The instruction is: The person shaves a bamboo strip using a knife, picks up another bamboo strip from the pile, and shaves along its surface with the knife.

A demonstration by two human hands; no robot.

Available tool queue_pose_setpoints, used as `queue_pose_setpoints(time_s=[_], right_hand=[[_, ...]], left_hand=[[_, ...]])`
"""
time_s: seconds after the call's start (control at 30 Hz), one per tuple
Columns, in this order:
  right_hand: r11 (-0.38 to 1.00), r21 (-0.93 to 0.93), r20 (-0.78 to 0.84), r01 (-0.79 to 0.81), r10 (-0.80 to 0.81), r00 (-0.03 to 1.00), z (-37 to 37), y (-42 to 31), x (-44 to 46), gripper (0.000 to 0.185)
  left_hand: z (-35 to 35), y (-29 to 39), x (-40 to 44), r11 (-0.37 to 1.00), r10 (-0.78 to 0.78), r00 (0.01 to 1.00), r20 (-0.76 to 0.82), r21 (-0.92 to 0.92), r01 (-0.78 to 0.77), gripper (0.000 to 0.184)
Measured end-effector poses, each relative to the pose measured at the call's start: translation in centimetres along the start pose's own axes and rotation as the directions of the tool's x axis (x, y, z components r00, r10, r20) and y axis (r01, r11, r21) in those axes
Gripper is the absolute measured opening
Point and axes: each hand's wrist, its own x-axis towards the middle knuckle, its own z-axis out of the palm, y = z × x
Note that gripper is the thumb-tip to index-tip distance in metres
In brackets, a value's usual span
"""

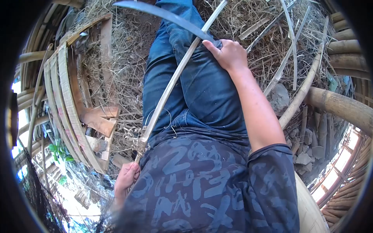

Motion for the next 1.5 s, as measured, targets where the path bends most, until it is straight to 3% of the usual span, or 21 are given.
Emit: queue_pose_setpoints(time_s=[0.2,0.33,0.4,0.6,0.67,0.73,0.77,0.8,0.87,0.93,1.0,1.07,1.13,1.2,1.33,1.37,1.4,1.47,1.5], right_hand=[[0.997,0.043,0.024,-0.068,0.067,0.997,-0.7,0.4,0.7,0.086],[0.993,0.024,-0.046,-0.115,0.116,0.992,-0.8,1.8,2.6,0.089],[0.980,0.010,0.021,-0.199,0.199,0.980,-1.9,2.6,3.5,0.090],[0.946,0.099,-0.115,-0.308,0.318,0.941,-1.7,6.1,3.8,0.092],[0.897,0.221,-0.028,-0.383,0.399,0.917,-1.1,7.4,2.8,0.092],[0.806,0.452,-0.001,-0.382,0.429,0.903,0.1,8.0,1.2,0.085],[0.659,0.661,0.047,-0.359,0.441,0.896,0.2,7.6,-0.5,0.073],[0.560,0.750,0.092,-0.352,0.439,0.894,-0.4,6.8,-1.9,0.063],[0.522,0.797,0.072,-0.304,0.417,0.906,-0.5,6.8,-4.1,0.060],[0.423,0.860,0.100,-0.285,0.407,0.908,-1.1,6.9,-6.1,0.058],[0.368,0.892,0.096,-0.263,0.413,0.906,-1.8,7.1,-7.3,0.058],[0.336,0.918,0.071,-0.210,0.382,0.921,-3.3,6.3,-8.1,0.060],[0.431,0.872,0.068,-0.231,0.360,0.930,-3.8,5.7,-8.3,0.061],[0.468,0.854,0.092,-0.228,0.296,0.951,-4.2,4.6,-8.2,0.060],[0.592,0.770,0.153,-0.237,0.190,0.970,-3.6,2.7,-7.4,0.057],[0.710,0.667,0.146,-0.225,0.171,0.974,-3.2,2.7,-7.0,0.063],[0.713,0.662,0.156,-0.229,0.168,0.973,-3.2,2.3,-6.6,0.063],[0.925,0.376,0.050,-0.051,0.035,0.998,-3.7,1.2,-5.9,0.070],[0.945,0.318,0.136,-0.073,0.031,0.990,-4.1,0.8,-5.5,0.075]], left_hand=[[-2.1,-1.7,-3.0,0.996,-0.091,0.996,-0.018,-0.018,0.090,0.038],[-2.9,-2.1,-4.2,0.999,-0.048,0.999,-0.009,-0.012,0.048,0.039],[-3.1,-1.9,-4.7,0.997,-0.079,0.997,-0.002,0.006,0.079,0.039],[-2.5,0.1,-6.6,0.983,-0.163,0.985,-0.056,0.080,0.167,0.040],[-2.5,-0.1,-6.2,0.980,-0.183,0.977,-0.108,-0.100,0.173,0.039],[-3.2,-0.5,-4.8,0.983,-0.159,0.985,-0.059,-0.099,0.153,0.038],[-3.5,-0.6,-4.0,0.985,-0.142,0.990,-0.005,-0.098,0.141,0.037],[-3.4,-0.1,-3.1,0.987,-0.134,0.991,-0.004,-0.088,0.133,0.037],[-2.9,1.3,-0.9,0.991,-0.122,0.992,-0.040,0.051,0.124,0.034],[-2.8,1.8,1.7,0.995,-0.091,0.996,-0.012,0.042,0.092,0.032],[-1.9,2.8,4.3,0.966,0.138,0.988,-0.068,0.228,-0.120,0.031],[-0.9,5.0,7.1,0.969,0.156,0.988,0.004,0.192,-0.154,0.031],[-0.4,6.0,8.9,0.972,0.181,0.982,0.056,0.139,-0.187,0.032],[-0.2,6.1,10.4,0.967,0.144,0.987,0.076,0.200,-0.156,0.032],[1.1,5.8,12.5,0.937,0.217,0.975,0.048,0.269,-0.222,0.038],[1.5,5.7,12.9,0.923,0.269,0.962,0.040,0.274,-0.269,0.042],[1.7,5.9,13.0,0.927,0.262,0.964,0.038,0.266,-0.262,0.042],[1.9,6.3,13.0,0.886,0.297,0.955,0.026,0.367,-0.285,0.045],[1.9,6.3,13.3,0.881,0.294,0.956,0.003,0.386,-0.272,0.045]])
